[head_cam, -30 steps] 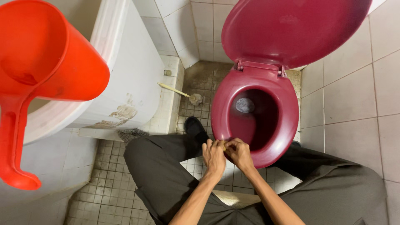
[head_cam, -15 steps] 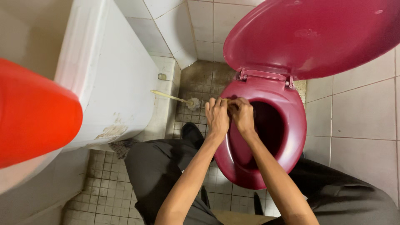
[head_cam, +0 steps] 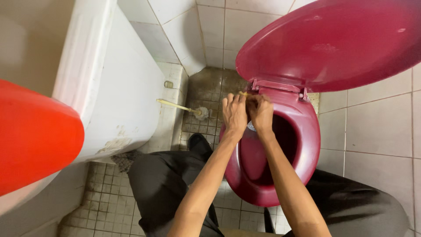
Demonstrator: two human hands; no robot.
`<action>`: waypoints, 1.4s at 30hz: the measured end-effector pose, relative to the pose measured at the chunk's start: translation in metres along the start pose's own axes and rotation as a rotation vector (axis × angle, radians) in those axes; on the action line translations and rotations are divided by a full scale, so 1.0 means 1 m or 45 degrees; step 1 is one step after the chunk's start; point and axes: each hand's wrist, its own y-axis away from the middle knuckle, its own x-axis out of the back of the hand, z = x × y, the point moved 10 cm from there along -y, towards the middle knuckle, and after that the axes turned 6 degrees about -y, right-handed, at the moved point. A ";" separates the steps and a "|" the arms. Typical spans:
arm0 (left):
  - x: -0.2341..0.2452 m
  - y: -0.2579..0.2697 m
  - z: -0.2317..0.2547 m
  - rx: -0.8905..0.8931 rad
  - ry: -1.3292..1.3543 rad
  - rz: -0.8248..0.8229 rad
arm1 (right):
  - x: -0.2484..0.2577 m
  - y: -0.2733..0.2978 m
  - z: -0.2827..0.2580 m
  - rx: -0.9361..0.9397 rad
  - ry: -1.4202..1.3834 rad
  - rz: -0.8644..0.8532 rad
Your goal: The person sits on the floor in front of a toilet and scrubs the rim and seat with a sponge. They then use a cloth and a spray bottle to wipe the toilet seat and rim.
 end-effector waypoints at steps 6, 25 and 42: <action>0.044 0.071 -0.035 0.127 0.081 -0.127 | -0.030 0.059 -0.018 -0.009 -0.114 -0.231; 0.068 0.257 0.009 0.101 0.156 -0.456 | 0.028 0.268 -0.004 -0.467 -0.166 -0.296; 0.074 0.249 0.023 0.150 0.049 -0.442 | 0.039 0.267 -0.014 -0.274 -0.163 -0.145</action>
